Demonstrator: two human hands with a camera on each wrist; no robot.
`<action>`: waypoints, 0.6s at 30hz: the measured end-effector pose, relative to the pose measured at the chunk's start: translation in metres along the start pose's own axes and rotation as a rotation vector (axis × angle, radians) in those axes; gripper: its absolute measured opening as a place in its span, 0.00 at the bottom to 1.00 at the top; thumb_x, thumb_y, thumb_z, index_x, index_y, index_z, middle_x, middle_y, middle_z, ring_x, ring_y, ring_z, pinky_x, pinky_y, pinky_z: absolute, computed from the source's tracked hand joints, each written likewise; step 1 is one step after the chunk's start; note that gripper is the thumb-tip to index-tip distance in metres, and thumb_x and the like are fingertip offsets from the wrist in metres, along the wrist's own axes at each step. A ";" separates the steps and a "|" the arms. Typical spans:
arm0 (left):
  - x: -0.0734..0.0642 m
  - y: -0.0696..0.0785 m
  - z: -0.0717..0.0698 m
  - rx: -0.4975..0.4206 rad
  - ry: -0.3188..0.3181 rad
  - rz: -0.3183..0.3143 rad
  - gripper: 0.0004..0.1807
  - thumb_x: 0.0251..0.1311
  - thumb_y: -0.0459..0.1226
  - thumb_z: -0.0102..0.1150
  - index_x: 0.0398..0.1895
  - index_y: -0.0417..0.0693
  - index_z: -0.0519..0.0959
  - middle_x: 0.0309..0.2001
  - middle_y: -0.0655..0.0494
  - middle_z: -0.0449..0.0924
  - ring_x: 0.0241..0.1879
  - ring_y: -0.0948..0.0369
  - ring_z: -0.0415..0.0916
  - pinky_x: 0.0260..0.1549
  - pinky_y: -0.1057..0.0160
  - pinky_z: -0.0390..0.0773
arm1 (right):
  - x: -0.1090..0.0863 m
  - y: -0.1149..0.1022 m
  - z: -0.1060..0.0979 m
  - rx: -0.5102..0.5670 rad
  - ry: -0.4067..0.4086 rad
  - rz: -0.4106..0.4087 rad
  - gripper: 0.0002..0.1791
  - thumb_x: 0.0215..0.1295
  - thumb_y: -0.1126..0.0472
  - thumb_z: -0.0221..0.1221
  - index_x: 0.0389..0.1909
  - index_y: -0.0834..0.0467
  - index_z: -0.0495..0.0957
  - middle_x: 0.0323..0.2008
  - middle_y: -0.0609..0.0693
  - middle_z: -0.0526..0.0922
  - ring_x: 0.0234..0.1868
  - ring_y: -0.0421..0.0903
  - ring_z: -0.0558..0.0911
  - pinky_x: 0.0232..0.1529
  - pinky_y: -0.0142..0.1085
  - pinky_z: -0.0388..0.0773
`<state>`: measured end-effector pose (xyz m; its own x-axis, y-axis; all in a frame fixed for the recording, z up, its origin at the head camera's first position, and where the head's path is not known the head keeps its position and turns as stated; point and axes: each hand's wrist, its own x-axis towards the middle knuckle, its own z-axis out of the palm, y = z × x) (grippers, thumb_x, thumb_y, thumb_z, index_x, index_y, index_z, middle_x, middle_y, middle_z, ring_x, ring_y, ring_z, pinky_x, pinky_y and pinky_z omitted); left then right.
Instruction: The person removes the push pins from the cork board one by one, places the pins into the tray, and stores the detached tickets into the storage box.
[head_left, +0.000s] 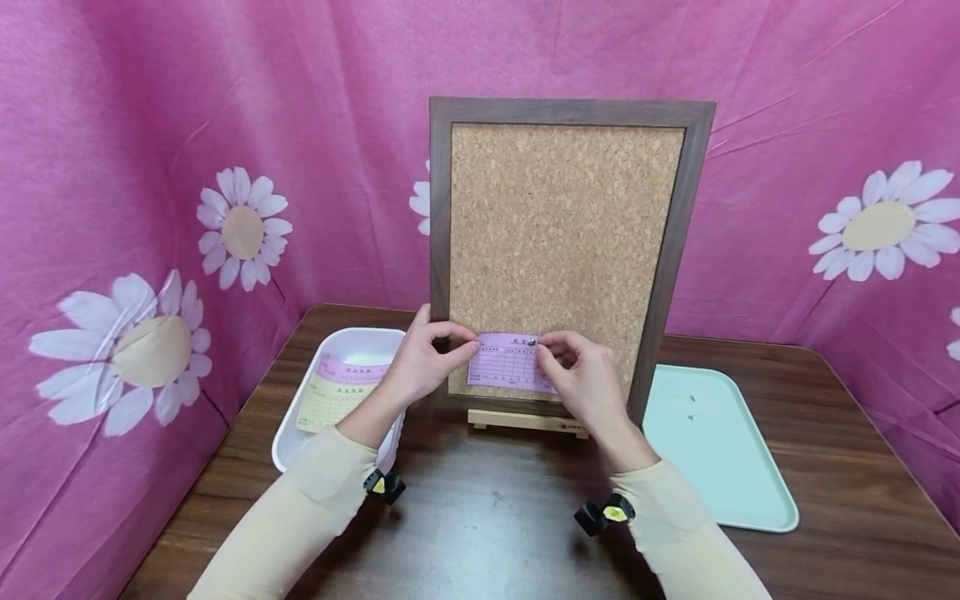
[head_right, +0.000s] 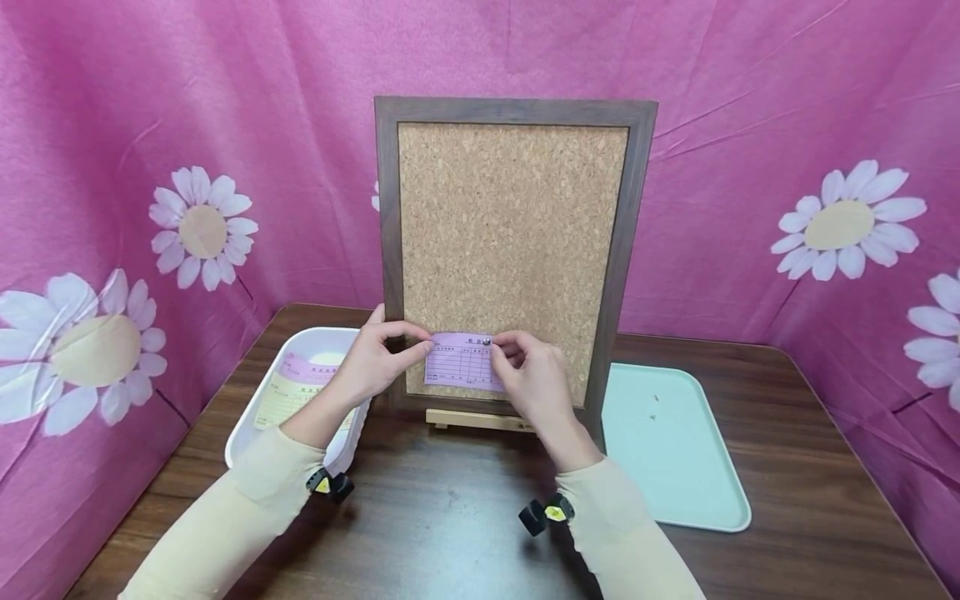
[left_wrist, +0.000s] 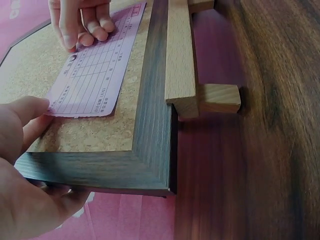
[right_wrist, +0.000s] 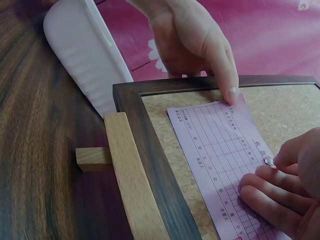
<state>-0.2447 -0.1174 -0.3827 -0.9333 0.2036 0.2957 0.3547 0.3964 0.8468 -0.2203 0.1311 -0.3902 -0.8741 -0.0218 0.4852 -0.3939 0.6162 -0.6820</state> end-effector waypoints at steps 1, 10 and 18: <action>0.000 0.000 0.000 0.001 0.004 0.001 0.06 0.66 0.36 0.73 0.42 0.44 0.92 0.60 0.38 0.73 0.74 0.39 0.65 0.79 0.34 0.58 | 0.000 -0.001 0.001 -0.003 0.004 0.000 0.05 0.67 0.66 0.70 0.41 0.63 0.90 0.30 0.55 0.91 0.28 0.45 0.84 0.32 0.25 0.74; 0.000 -0.001 0.003 0.004 0.024 -0.001 0.05 0.65 0.35 0.74 0.40 0.44 0.93 0.57 0.40 0.73 0.71 0.40 0.67 0.78 0.36 0.61 | -0.001 -0.002 0.010 -0.005 0.071 -0.050 0.03 0.66 0.69 0.69 0.37 0.66 0.88 0.28 0.58 0.91 0.25 0.48 0.85 0.29 0.22 0.73; 0.001 0.000 0.003 0.003 0.020 -0.020 0.06 0.65 0.37 0.73 0.40 0.44 0.92 0.65 0.36 0.72 0.80 0.38 0.59 0.82 0.35 0.53 | -0.002 -0.006 0.017 -0.042 0.133 -0.052 0.03 0.66 0.68 0.69 0.35 0.65 0.88 0.27 0.57 0.91 0.24 0.51 0.87 0.27 0.22 0.72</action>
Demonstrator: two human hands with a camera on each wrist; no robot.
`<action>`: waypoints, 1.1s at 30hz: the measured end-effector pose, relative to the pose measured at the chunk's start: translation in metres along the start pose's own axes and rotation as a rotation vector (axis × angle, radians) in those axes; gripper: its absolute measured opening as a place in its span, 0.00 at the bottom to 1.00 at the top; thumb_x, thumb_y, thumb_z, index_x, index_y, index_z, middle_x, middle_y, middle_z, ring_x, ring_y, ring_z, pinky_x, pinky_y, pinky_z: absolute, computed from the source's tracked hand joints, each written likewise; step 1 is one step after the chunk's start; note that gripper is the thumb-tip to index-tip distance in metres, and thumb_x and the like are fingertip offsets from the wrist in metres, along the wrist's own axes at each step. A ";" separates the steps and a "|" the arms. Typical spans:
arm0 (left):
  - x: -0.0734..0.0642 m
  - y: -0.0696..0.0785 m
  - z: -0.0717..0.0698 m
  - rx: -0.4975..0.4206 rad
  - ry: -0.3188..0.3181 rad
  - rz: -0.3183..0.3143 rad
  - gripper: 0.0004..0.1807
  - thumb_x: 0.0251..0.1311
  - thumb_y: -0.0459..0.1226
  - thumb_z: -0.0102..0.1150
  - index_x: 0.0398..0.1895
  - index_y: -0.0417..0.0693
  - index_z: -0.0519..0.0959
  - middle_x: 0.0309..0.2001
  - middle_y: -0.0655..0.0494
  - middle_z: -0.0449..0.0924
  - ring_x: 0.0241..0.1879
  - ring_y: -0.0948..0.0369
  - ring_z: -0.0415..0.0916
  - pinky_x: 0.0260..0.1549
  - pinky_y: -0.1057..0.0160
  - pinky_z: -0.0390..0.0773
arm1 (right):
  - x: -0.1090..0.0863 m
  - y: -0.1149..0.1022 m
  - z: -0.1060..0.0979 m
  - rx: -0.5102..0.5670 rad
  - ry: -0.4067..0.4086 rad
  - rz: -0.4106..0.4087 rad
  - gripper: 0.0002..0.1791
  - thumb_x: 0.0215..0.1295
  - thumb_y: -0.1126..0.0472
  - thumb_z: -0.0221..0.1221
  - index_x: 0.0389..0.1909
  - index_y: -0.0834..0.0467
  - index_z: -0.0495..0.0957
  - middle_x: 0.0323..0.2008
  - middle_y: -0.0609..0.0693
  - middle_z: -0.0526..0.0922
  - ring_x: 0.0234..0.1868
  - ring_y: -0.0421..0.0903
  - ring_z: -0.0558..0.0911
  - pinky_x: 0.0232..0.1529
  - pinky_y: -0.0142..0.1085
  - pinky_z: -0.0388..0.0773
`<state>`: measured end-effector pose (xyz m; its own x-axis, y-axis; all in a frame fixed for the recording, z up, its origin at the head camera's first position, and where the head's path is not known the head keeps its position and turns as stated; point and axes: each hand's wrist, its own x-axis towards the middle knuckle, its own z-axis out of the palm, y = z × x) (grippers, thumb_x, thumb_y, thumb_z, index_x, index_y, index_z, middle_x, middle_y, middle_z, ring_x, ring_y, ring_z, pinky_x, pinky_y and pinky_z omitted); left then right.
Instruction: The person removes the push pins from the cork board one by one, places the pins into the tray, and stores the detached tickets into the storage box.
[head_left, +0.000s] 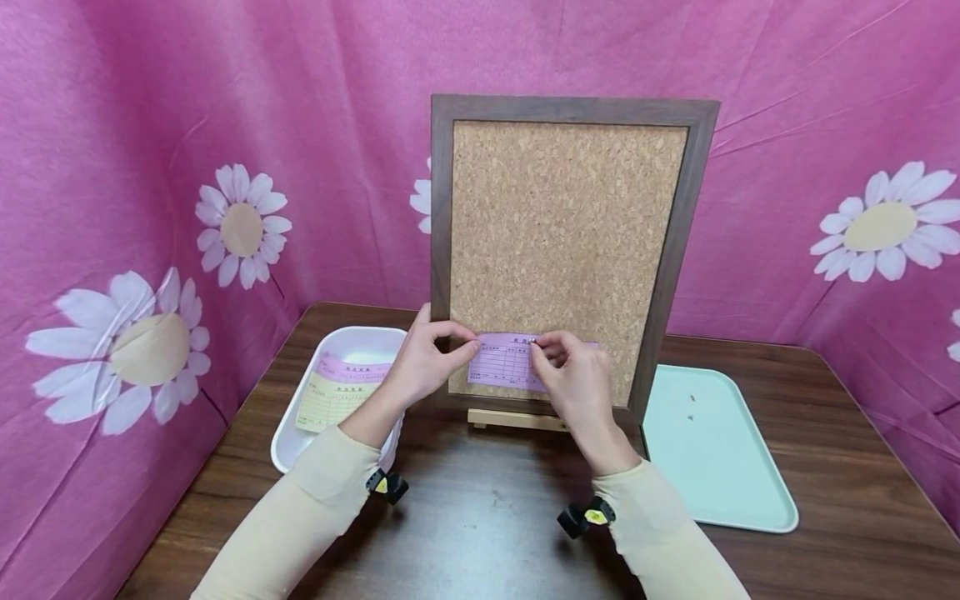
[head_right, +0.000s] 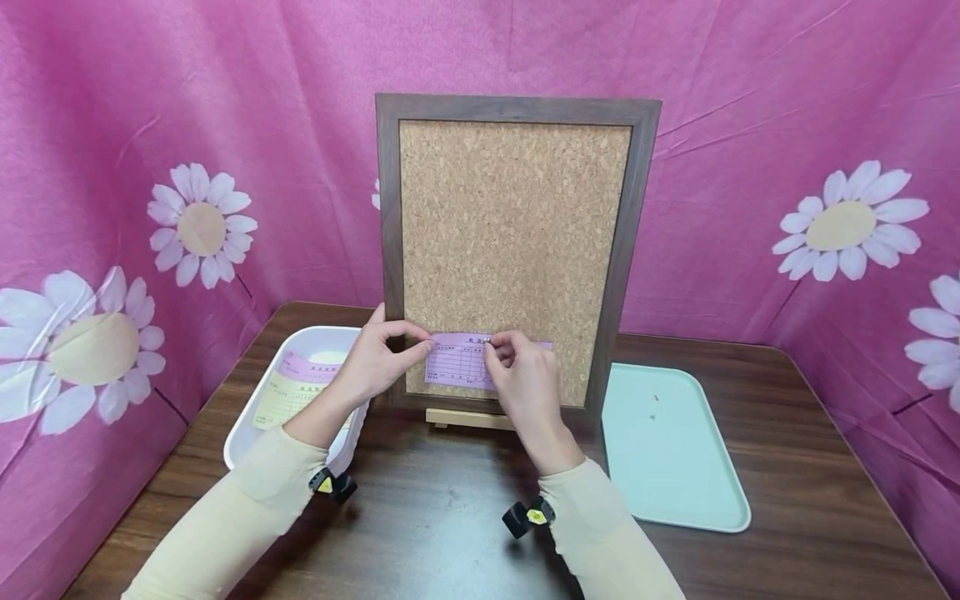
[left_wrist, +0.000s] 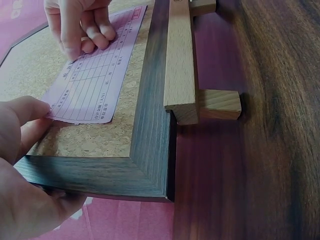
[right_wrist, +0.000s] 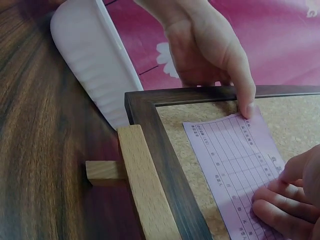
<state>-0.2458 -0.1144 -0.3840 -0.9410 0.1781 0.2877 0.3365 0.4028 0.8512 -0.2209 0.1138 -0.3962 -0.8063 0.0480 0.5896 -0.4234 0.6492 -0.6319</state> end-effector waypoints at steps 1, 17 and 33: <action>0.000 0.000 0.000 0.000 -0.001 -0.005 0.06 0.65 0.37 0.73 0.40 0.44 0.92 0.68 0.36 0.71 0.82 0.38 0.56 0.82 0.35 0.52 | 0.000 -0.001 0.001 -0.004 0.006 0.001 0.03 0.66 0.68 0.69 0.35 0.65 0.88 0.27 0.57 0.91 0.24 0.51 0.87 0.27 0.24 0.73; 0.000 0.000 0.002 -0.016 0.009 -0.010 0.06 0.65 0.37 0.73 0.39 0.42 0.92 0.71 0.34 0.68 0.81 0.39 0.57 0.83 0.37 0.53 | 0.000 -0.004 0.007 -0.033 0.037 0.009 0.03 0.64 0.69 0.68 0.34 0.66 0.87 0.27 0.58 0.91 0.26 0.51 0.88 0.28 0.28 0.78; -0.003 0.001 0.004 -0.005 0.038 0.006 0.06 0.64 0.35 0.74 0.38 0.41 0.92 0.54 0.42 0.72 0.64 0.45 0.71 0.75 0.44 0.65 | 0.002 -0.002 0.013 -0.058 0.056 0.019 0.04 0.60 0.66 0.67 0.31 0.64 0.84 0.23 0.55 0.90 0.23 0.49 0.87 0.26 0.37 0.79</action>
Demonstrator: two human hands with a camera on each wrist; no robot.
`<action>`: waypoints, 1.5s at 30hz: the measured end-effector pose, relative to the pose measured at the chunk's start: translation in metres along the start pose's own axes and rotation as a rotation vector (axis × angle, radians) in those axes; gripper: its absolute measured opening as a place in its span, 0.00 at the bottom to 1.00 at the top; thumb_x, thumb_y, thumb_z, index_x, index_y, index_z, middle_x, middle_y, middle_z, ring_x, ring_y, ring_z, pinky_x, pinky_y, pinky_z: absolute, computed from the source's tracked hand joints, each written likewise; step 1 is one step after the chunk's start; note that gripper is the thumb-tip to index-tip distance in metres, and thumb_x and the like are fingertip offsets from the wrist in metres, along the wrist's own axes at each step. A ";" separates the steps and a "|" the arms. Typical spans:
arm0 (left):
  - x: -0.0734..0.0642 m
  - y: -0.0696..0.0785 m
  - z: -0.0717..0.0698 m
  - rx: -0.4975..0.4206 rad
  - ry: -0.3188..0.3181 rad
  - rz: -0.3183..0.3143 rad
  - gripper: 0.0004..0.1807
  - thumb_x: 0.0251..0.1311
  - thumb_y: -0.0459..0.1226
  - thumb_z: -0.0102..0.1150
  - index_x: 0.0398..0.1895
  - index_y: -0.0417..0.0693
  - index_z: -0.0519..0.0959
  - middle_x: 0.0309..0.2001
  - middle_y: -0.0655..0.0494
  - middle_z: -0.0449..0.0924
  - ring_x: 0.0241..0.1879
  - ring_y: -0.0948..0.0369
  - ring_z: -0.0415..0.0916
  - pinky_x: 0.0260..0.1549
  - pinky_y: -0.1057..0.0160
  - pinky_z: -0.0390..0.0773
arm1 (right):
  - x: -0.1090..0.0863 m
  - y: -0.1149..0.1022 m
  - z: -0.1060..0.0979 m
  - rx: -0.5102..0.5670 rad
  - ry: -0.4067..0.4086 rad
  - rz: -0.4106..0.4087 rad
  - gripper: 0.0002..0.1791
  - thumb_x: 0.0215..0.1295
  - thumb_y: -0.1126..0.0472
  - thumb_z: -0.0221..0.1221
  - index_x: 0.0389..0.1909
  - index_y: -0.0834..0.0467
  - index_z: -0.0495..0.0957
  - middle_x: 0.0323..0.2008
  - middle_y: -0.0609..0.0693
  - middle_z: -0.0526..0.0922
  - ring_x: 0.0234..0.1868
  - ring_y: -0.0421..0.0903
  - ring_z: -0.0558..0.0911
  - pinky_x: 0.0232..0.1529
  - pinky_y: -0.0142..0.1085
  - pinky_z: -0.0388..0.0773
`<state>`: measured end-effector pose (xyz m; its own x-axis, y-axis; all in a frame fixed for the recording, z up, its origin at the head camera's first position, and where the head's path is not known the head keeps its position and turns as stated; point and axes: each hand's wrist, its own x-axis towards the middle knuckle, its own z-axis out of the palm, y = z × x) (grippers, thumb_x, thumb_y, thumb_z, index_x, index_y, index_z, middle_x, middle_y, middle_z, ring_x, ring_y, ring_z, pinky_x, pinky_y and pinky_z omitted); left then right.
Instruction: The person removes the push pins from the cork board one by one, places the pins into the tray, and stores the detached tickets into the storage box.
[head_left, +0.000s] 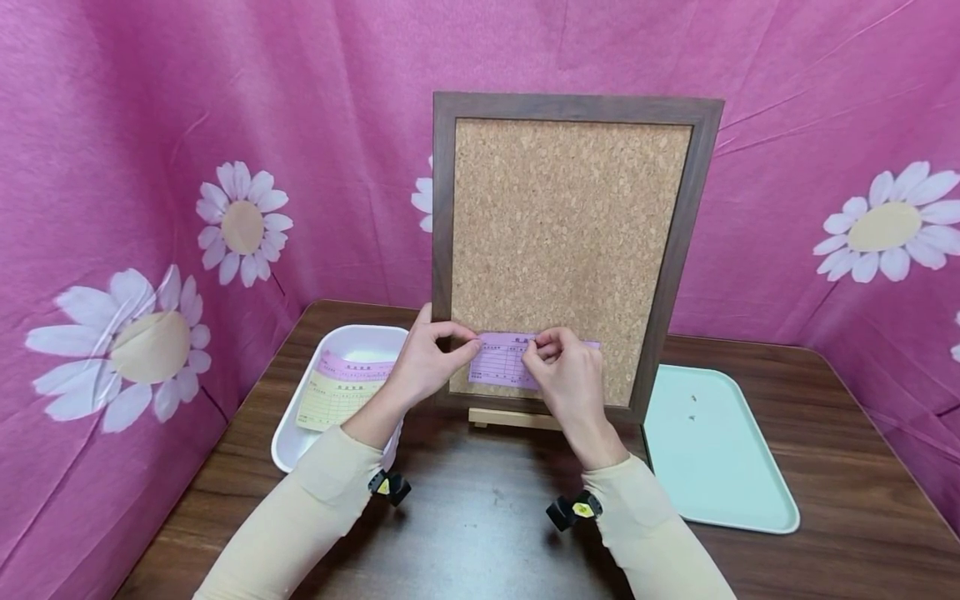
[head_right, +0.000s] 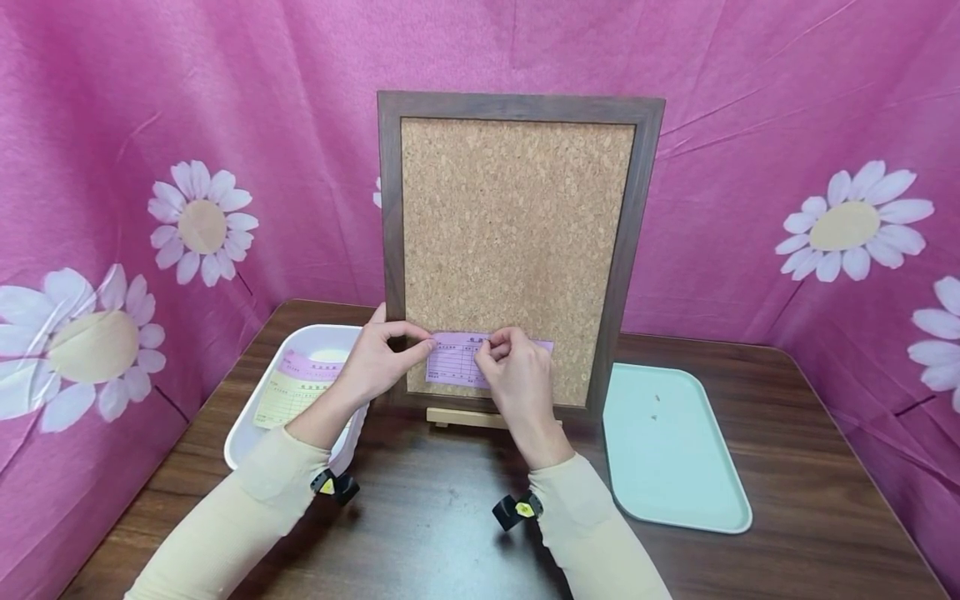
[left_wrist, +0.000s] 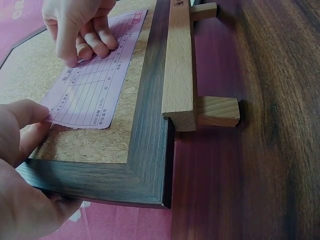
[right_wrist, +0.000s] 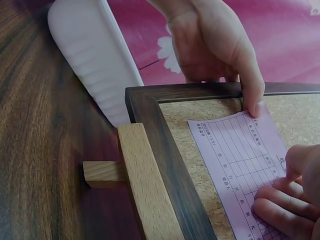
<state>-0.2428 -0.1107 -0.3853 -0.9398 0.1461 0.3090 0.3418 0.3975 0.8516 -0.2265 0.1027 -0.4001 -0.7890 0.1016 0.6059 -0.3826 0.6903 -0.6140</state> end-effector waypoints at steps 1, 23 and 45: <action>0.000 0.000 0.000 -0.001 0.000 -0.001 0.06 0.63 0.35 0.74 0.38 0.41 0.92 0.54 0.42 0.72 0.65 0.44 0.70 0.75 0.43 0.65 | 0.000 0.000 0.000 0.002 0.001 0.000 0.04 0.59 0.66 0.68 0.31 0.64 0.84 0.23 0.55 0.90 0.23 0.49 0.87 0.26 0.38 0.79; 0.000 -0.002 0.000 -0.005 0.003 -0.012 0.06 0.63 0.35 0.74 0.38 0.41 0.92 0.55 0.43 0.73 0.63 0.45 0.72 0.70 0.48 0.69 | 0.000 -0.001 -0.001 -0.002 0.016 -0.008 0.04 0.57 0.66 0.67 0.30 0.63 0.84 0.22 0.55 0.89 0.22 0.50 0.86 0.28 0.42 0.80; 0.001 -0.002 -0.001 0.020 -0.003 -0.025 0.06 0.65 0.37 0.73 0.38 0.44 0.93 0.64 0.40 0.74 0.76 0.42 0.66 0.80 0.41 0.61 | 0.000 -0.002 -0.002 0.005 0.007 0.004 0.04 0.57 0.66 0.67 0.30 0.64 0.84 0.22 0.56 0.88 0.22 0.49 0.85 0.25 0.36 0.78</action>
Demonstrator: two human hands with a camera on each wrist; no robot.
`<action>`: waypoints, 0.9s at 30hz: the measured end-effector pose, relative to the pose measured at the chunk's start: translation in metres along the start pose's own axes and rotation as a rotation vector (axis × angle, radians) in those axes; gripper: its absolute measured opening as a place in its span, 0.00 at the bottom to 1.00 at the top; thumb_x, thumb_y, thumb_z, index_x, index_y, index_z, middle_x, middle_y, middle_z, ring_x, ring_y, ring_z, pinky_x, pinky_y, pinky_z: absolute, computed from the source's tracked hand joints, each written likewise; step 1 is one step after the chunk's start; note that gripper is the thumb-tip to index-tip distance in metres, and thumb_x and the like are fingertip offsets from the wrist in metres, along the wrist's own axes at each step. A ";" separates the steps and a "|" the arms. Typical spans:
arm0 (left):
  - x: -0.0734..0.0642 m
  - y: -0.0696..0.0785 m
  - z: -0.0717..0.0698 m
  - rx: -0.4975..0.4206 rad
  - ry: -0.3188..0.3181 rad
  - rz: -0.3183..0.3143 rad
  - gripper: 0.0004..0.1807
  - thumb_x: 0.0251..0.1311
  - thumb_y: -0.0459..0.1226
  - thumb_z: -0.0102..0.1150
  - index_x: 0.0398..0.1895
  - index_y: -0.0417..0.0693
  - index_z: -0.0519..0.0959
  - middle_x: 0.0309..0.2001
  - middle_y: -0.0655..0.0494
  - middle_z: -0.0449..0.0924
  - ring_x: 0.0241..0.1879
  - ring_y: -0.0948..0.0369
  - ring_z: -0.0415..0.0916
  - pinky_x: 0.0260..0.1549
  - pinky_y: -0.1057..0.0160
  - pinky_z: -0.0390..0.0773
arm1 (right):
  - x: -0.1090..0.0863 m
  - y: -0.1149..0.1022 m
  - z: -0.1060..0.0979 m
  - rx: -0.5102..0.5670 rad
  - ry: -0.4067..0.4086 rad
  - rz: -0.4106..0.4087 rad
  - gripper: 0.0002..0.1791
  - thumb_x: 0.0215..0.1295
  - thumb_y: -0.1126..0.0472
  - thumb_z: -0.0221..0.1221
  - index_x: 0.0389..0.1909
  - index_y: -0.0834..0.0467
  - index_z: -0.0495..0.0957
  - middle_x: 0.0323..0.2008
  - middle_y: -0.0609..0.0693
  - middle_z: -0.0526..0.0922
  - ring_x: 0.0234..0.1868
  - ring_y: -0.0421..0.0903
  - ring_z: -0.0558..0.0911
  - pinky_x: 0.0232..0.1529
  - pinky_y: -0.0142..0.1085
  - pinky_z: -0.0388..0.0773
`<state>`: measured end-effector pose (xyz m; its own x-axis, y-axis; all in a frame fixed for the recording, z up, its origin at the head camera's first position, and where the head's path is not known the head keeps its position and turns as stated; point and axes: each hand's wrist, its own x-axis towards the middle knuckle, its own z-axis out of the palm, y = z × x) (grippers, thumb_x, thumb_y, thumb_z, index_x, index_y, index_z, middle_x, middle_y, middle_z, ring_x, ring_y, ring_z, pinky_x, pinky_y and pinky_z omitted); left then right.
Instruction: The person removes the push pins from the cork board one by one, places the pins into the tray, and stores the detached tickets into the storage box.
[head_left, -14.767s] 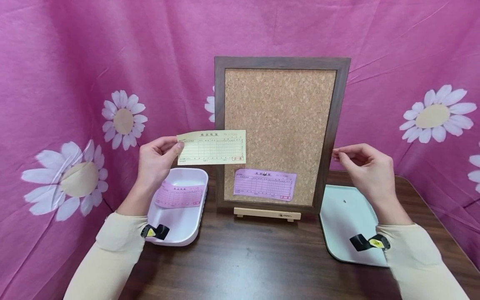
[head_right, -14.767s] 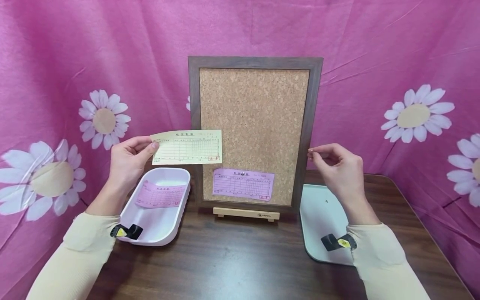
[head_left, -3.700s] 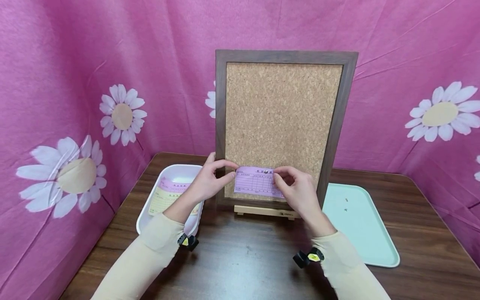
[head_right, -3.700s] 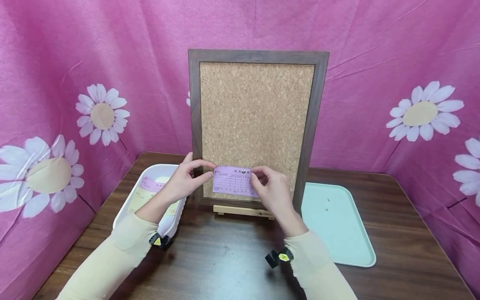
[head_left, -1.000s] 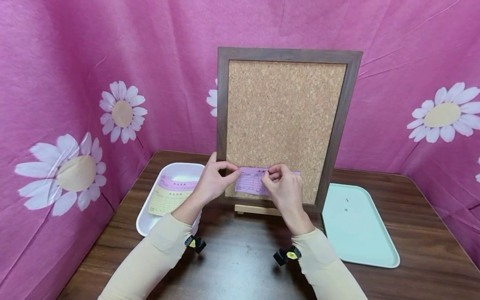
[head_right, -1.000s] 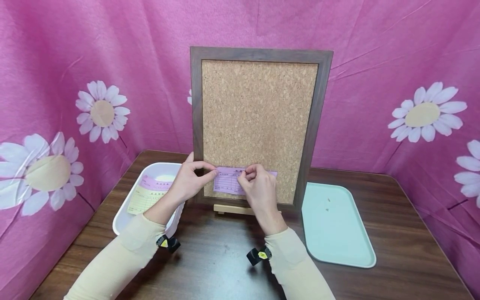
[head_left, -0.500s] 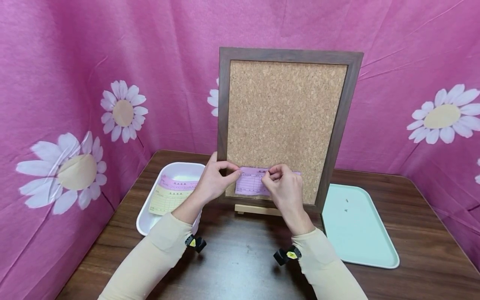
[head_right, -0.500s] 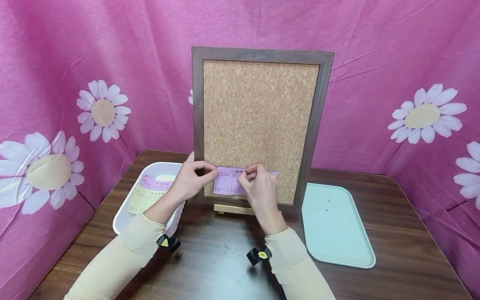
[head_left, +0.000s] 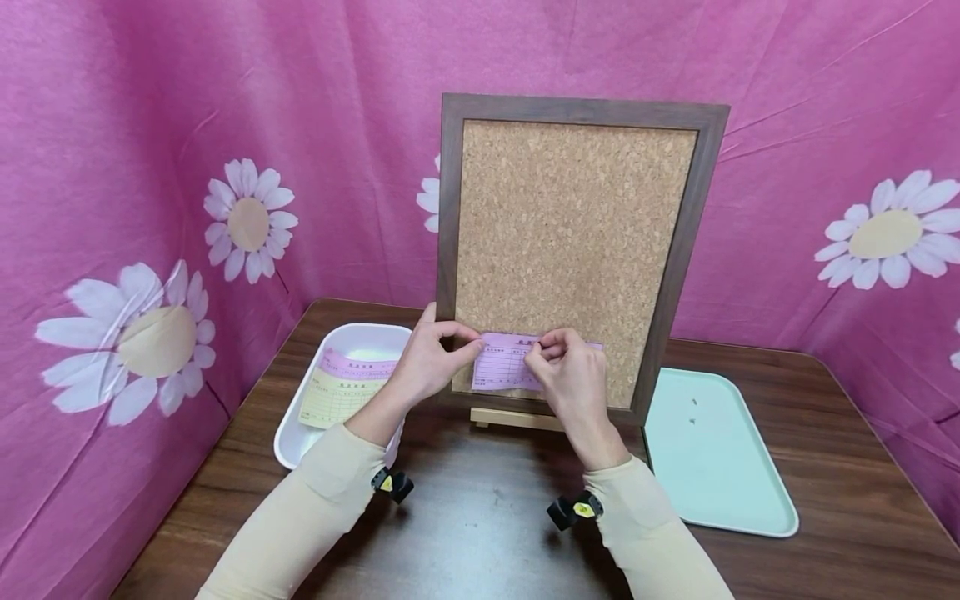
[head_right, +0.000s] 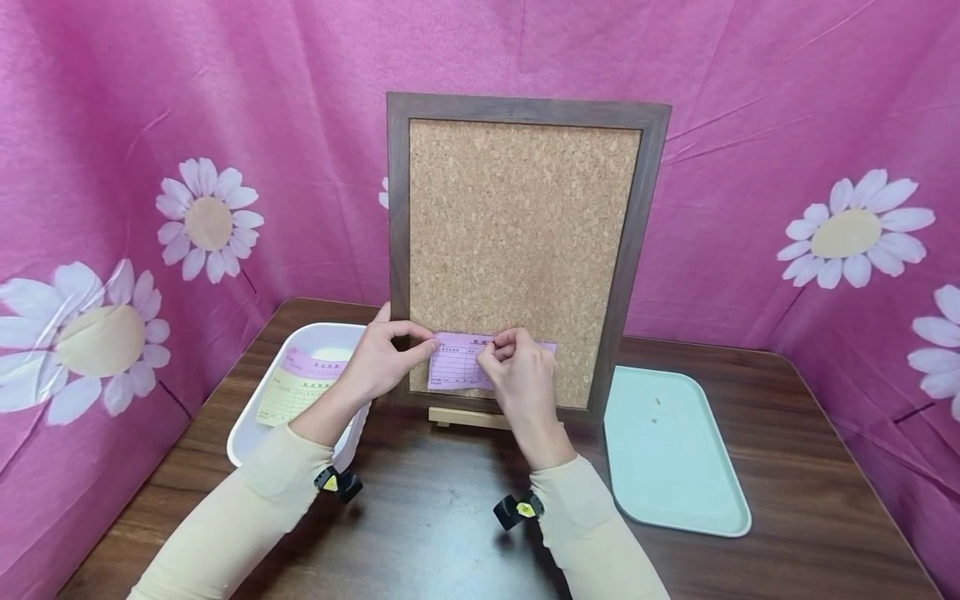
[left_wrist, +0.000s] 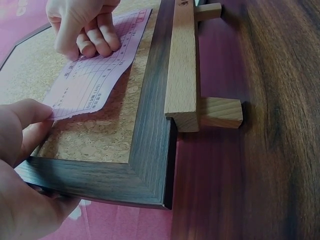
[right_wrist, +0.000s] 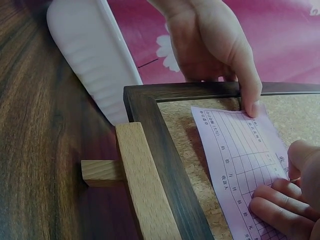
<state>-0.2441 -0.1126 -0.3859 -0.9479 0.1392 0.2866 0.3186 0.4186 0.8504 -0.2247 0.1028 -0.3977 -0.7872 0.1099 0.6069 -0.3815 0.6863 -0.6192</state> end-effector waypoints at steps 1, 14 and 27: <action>0.000 0.000 0.000 -0.002 -0.002 0.001 0.06 0.65 0.37 0.73 0.38 0.44 0.93 0.62 0.40 0.74 0.75 0.42 0.68 0.80 0.41 0.62 | 0.000 0.000 0.000 -0.001 0.002 -0.003 0.04 0.57 0.66 0.66 0.30 0.64 0.84 0.22 0.56 0.88 0.22 0.49 0.85 0.25 0.37 0.78; 0.001 -0.002 0.001 -0.009 0.002 0.008 0.06 0.65 0.37 0.73 0.38 0.43 0.92 0.61 0.41 0.75 0.73 0.43 0.69 0.78 0.42 0.64 | -0.004 0.002 -0.002 0.057 0.001 0.002 0.03 0.57 0.68 0.65 0.31 0.64 0.83 0.23 0.56 0.89 0.23 0.49 0.86 0.26 0.15 0.69; -0.001 -0.001 -0.001 -0.021 -0.001 -0.020 0.06 0.65 0.37 0.73 0.39 0.43 0.92 0.71 0.38 0.71 0.80 0.41 0.61 0.81 0.40 0.59 | -0.006 0.005 -0.010 0.099 -0.033 0.016 0.03 0.58 0.71 0.65 0.33 0.68 0.83 0.25 0.61 0.89 0.26 0.53 0.88 0.28 0.14 0.71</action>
<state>-0.2433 -0.1145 -0.3870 -0.9540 0.1321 0.2690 0.2996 0.4021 0.8652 -0.2171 0.1123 -0.3996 -0.8085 0.0947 0.5808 -0.4138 0.6102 -0.6755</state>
